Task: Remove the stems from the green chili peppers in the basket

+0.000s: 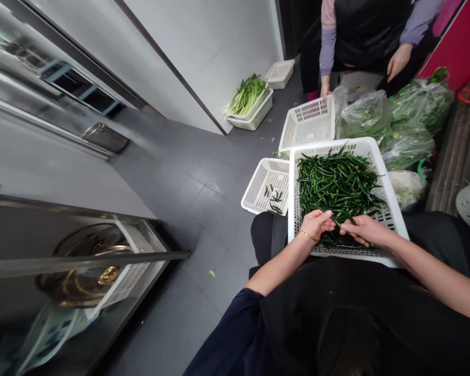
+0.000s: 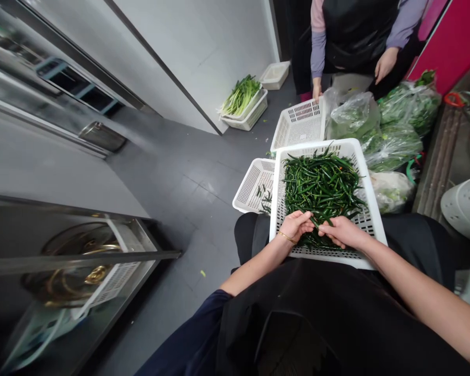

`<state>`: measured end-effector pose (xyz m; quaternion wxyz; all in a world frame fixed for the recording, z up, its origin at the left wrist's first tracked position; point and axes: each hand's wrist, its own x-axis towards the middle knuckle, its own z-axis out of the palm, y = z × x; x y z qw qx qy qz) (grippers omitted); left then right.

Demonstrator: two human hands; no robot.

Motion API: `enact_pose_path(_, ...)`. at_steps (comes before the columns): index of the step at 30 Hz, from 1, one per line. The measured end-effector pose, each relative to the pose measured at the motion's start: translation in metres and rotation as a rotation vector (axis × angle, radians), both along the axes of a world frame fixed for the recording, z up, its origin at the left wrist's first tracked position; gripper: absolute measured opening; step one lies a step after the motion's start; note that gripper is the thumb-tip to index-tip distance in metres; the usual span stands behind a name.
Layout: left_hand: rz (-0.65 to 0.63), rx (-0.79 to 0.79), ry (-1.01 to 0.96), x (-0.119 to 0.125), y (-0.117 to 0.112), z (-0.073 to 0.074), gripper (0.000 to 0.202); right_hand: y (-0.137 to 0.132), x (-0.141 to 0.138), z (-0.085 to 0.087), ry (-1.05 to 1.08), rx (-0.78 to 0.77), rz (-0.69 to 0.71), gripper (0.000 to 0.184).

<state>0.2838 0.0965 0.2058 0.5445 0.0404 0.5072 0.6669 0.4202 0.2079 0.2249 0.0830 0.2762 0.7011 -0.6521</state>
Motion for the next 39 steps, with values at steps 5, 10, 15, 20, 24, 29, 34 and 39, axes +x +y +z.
enact_pose_path(5, -0.338, -0.002, -0.126, -0.003, -0.001, 0.003, 0.051, -0.015, 0.003, 0.017, 0.289, 0.304, 0.223, 0.021)
enact_pose_path(10, -0.006, 0.059, 0.055, 0.001, 0.0, 0.009, 0.051, -0.014, 0.008, -0.004, 0.072, 0.151, -0.047, 0.031)
enact_pose_path(15, 0.028, 0.072, 0.048, 0.003, 0.003, 0.007, 0.052, -0.009, 0.008, -0.016, 0.08, 0.045, -0.066, 0.035)
enact_pose_path(20, 0.054, 0.079, 0.229, 0.012, -0.001, 0.014, 0.043, -0.017, 0.002, -0.017, 0.056, 0.061, -0.211, 0.03)
enact_pose_path(24, 0.048, 0.144, 0.619, 0.011, -0.01, 0.031, 0.022, -0.016, 0.002, -0.018, 0.005, 0.04, -0.357, 0.027)
enact_pose_path(29, 0.096, 0.037, 0.394, -0.003, -0.007, 0.032, 0.014, -0.008, 0.005, -0.016, -0.116, -0.01, -0.263, 0.033)
enact_pose_path(34, -0.222, -0.04, 0.297, 0.011, 0.001, 0.019, 0.037, -0.02, -0.001, -0.013, -0.052, 0.532, 0.068, 0.031)
enact_pose_path(39, -0.22, 0.033, 0.22, 0.011, -0.001, 0.025, 0.045, -0.024, 0.0, 0.0, 0.162, 0.747, 0.234, 0.033)
